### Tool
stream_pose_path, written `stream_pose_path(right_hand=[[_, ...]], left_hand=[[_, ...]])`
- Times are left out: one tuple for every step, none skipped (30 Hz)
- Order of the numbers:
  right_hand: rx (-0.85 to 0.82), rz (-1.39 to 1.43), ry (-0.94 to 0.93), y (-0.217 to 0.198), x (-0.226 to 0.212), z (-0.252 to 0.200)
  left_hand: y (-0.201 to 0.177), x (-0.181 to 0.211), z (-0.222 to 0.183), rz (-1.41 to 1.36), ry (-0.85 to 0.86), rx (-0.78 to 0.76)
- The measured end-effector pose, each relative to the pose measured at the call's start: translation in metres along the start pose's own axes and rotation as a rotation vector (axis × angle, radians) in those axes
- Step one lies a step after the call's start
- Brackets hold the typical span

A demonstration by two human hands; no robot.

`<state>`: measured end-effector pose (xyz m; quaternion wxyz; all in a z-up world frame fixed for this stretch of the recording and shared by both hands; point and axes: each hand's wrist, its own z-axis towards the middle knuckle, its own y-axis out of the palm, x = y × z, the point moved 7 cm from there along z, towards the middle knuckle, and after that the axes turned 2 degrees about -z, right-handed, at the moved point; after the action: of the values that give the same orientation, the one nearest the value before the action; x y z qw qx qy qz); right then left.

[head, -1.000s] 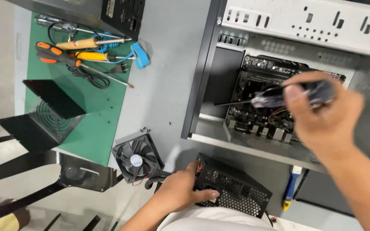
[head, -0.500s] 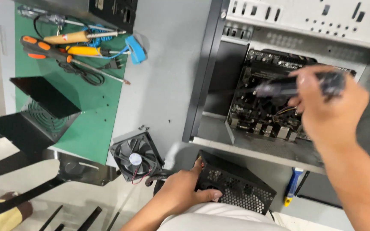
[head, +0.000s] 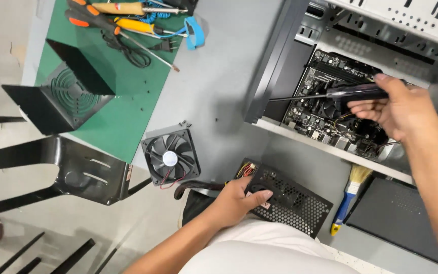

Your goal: Cleaning a power supply unit with a brush and reassembling its casing using a screwdriver.

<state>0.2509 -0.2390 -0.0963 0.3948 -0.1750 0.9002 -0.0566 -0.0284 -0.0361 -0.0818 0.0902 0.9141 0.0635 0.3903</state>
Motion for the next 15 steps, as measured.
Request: stream_pose_path(right_hand=[[-0.046, 0.003, -0.019, 0.004, 0.006, 0.005], [-0.049, -0.002, -0.025, 0.002, 0.007, 0.007], [-0.08, -0.022, -0.025, 0.002, 0.008, 0.009], [-0.11, -0.039, -0.028, 0.002, 0.009, 0.012], [-0.111, -0.042, -0.036, 0.003, 0.008, 0.01], [-0.105, -0.073, -0.015, 0.003, 0.009, 0.008], [-0.098, -0.103, 0.007, 0.002, 0.01, 0.006], [-0.099, -0.107, 0.008, 0.004, 0.01, 0.006], [-0.094, -0.095, 0.005, 0.005, 0.01, 0.007], [-0.085, -0.082, 0.001, 0.005, 0.011, 0.007], [-0.083, -0.083, 0.001, 0.007, 0.009, 0.001], [-0.086, -0.071, -0.027, 0.009, 0.004, -0.006], [-0.088, -0.058, -0.055, 0.012, -0.001, -0.013], [-0.088, -0.059, -0.057, 0.011, 0.0, -0.015], [-0.084, -0.04, -0.091, 0.009, -0.001, -0.019]], left_hand=[[0.002, -0.008, 0.002, -0.039, 0.006, -0.01], [0.003, -0.011, 0.003, -0.043, 0.012, -0.007], [0.005, -0.016, 0.003, -0.17, -0.016, -0.018], [0.007, -0.02, 0.005, -0.293, -0.041, -0.03], [0.008, -0.025, 0.006, -0.294, -0.032, -0.028], [0.011, -0.03, 0.008, -0.41, -0.038, -0.055], [0.014, -0.036, 0.01, -0.527, -0.045, -0.083], [0.014, -0.036, 0.009, -0.53, -0.045, -0.082], [0.014, -0.035, 0.009, -0.528, -0.007, -0.099], [0.014, -0.033, 0.009, -0.524, 0.032, -0.12], [0.015, -0.033, 0.007, -0.526, 0.032, -0.122], [0.016, -0.033, 0.006, -0.534, 0.018, -0.124], [0.017, -0.032, 0.005, -0.541, 0.003, -0.125], [0.017, -0.029, 0.002, -0.541, 0.005, -0.126], [0.017, -0.026, 0.0, -0.511, -0.003, -0.107]])
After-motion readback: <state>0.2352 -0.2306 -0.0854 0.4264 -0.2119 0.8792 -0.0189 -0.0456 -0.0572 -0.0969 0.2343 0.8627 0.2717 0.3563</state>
